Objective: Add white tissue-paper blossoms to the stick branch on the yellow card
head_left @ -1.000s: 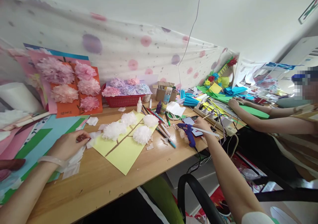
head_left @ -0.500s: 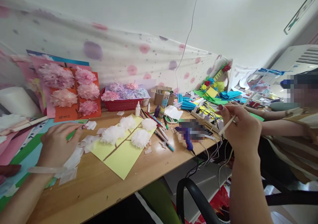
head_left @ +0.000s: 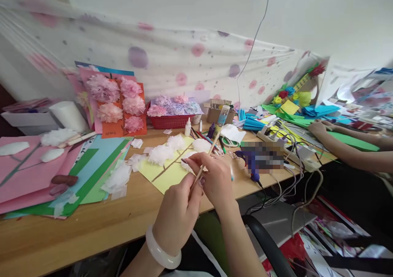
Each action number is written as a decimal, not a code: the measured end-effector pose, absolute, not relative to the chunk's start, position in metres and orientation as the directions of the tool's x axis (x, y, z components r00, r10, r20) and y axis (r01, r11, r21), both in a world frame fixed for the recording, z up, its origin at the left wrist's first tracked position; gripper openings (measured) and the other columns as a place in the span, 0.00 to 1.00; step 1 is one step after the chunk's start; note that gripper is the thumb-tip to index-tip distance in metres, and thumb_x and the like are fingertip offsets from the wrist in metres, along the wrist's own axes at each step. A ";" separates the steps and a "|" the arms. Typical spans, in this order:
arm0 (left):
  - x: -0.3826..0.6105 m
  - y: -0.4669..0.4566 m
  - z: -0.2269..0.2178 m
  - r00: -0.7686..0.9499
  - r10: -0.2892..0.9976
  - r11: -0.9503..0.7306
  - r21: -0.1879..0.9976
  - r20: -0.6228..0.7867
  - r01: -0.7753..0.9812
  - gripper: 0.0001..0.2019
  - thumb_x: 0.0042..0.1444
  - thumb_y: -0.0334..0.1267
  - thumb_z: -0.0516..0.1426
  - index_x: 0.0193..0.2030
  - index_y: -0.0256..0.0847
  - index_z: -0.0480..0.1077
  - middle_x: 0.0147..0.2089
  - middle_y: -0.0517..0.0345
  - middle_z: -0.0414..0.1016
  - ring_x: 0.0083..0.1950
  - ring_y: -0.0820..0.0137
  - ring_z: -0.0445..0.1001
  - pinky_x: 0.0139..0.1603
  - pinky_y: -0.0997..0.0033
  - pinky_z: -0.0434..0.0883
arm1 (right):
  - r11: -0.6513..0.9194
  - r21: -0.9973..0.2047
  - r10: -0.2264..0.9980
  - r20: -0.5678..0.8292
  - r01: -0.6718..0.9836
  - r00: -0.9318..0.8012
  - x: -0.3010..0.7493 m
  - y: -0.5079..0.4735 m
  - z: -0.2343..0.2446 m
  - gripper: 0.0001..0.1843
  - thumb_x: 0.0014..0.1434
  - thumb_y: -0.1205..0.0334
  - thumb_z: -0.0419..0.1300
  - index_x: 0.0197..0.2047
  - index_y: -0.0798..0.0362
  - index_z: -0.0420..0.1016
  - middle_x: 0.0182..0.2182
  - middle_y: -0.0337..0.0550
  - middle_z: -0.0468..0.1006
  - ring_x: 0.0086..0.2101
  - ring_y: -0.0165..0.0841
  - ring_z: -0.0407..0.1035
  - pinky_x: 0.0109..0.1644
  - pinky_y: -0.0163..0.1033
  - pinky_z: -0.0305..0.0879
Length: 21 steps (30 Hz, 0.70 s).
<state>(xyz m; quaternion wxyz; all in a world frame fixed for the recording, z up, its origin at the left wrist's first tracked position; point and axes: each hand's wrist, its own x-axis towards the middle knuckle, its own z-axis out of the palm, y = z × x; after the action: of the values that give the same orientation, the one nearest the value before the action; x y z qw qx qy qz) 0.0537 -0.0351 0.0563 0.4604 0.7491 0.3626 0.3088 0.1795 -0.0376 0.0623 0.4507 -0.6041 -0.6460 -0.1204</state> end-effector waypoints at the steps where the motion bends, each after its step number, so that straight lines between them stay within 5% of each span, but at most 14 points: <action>1: 0.052 -0.032 0.053 0.528 0.839 -0.320 0.907 0.136 0.275 0.18 0.63 0.55 0.44 0.28 0.46 0.57 0.19 0.61 0.61 0.21 0.68 0.63 0.24 0.68 0.59 | 0.264 -0.381 0.701 0.707 0.886 0.095 0.179 -0.036 0.060 0.14 0.66 0.54 0.55 0.31 0.50 0.72 0.26 0.41 0.79 0.29 0.34 0.70 0.35 0.36 0.59; 8: 0.025 -0.034 0.038 0.544 0.839 -0.183 0.945 0.006 0.271 0.23 0.60 0.59 0.47 0.22 0.46 0.55 0.12 0.65 0.54 0.14 0.72 0.56 0.20 0.70 0.57 | 0.126 -0.278 0.798 0.599 0.952 0.069 0.201 -0.012 0.059 0.28 0.68 0.45 0.45 0.23 0.51 0.66 0.18 0.43 0.71 0.26 0.36 0.66 0.27 0.36 0.50; 11: -0.009 -0.025 0.037 0.510 0.858 -0.122 0.937 -0.066 0.327 0.21 0.57 0.59 0.51 0.24 0.47 0.65 0.12 0.62 0.63 0.15 0.70 0.63 0.20 0.70 0.63 | 0.127 -0.460 0.790 0.583 0.879 0.191 0.217 -0.001 0.062 0.32 0.68 0.43 0.43 0.20 0.51 0.71 0.17 0.41 0.72 0.23 0.33 0.65 0.28 0.36 0.53; 13: -0.044 -0.007 0.041 0.389 0.921 -0.186 0.910 0.030 0.371 0.18 0.51 0.60 0.55 0.28 0.48 0.74 0.20 0.58 0.75 0.22 0.66 0.71 0.24 0.68 0.70 | 0.134 -0.615 0.796 0.534 0.777 0.285 0.223 0.001 0.062 0.35 0.67 0.41 0.44 0.16 0.51 0.71 0.14 0.39 0.70 0.19 0.31 0.63 0.28 0.36 0.55; 15: -0.082 0.016 0.048 0.043 0.984 -0.171 0.852 0.173 0.495 0.15 0.50 0.57 0.57 0.36 0.52 0.76 0.34 0.60 0.82 0.36 0.61 0.78 0.35 0.63 0.76 | 0.144 -0.705 0.801 0.495 0.695 0.336 0.224 0.000 0.059 0.37 0.65 0.39 0.46 0.11 0.50 0.68 0.11 0.38 0.68 0.17 0.29 0.61 0.27 0.36 0.57; 17: -0.115 0.037 0.058 -0.288 0.903 -0.078 0.779 0.320 0.622 0.15 0.48 0.55 0.60 0.39 0.53 0.76 0.44 0.61 0.82 0.46 0.56 0.77 0.40 0.58 0.76 | 0.146 -0.772 0.806 0.456 0.619 0.378 0.220 -0.001 0.054 0.39 0.64 0.36 0.46 0.08 0.50 0.63 0.08 0.38 0.64 0.15 0.29 0.60 0.26 0.37 0.58; 19: -0.133 0.054 0.066 -0.350 0.864 -0.057 0.760 0.363 0.647 0.10 0.48 0.50 0.60 0.37 0.51 0.74 0.39 0.59 0.82 0.44 0.55 0.77 0.42 0.57 0.75 | 0.149 -0.863 0.826 0.377 0.483 0.418 0.215 0.000 0.047 0.41 0.63 0.33 0.42 0.07 0.48 0.56 0.05 0.39 0.60 0.13 0.29 0.58 0.25 0.37 0.59; 21: -0.133 0.068 0.070 -0.318 0.886 -0.074 0.780 0.337 0.621 0.08 0.49 0.47 0.58 0.24 0.50 0.70 0.31 0.58 0.80 0.40 0.56 0.78 0.39 0.59 0.74 | 0.159 -0.938 0.875 0.279 0.309 0.396 0.210 0.002 0.042 0.41 0.62 0.30 0.34 0.08 0.48 0.54 0.06 0.40 0.60 0.13 0.30 0.58 0.25 0.38 0.60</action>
<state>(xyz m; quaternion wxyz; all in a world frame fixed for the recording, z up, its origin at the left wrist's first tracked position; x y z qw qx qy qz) -0.1329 0.0680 0.0696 0.1425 0.5665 0.6653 0.4650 0.2100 0.0021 0.0418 0.5807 -0.6008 -0.4925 0.2436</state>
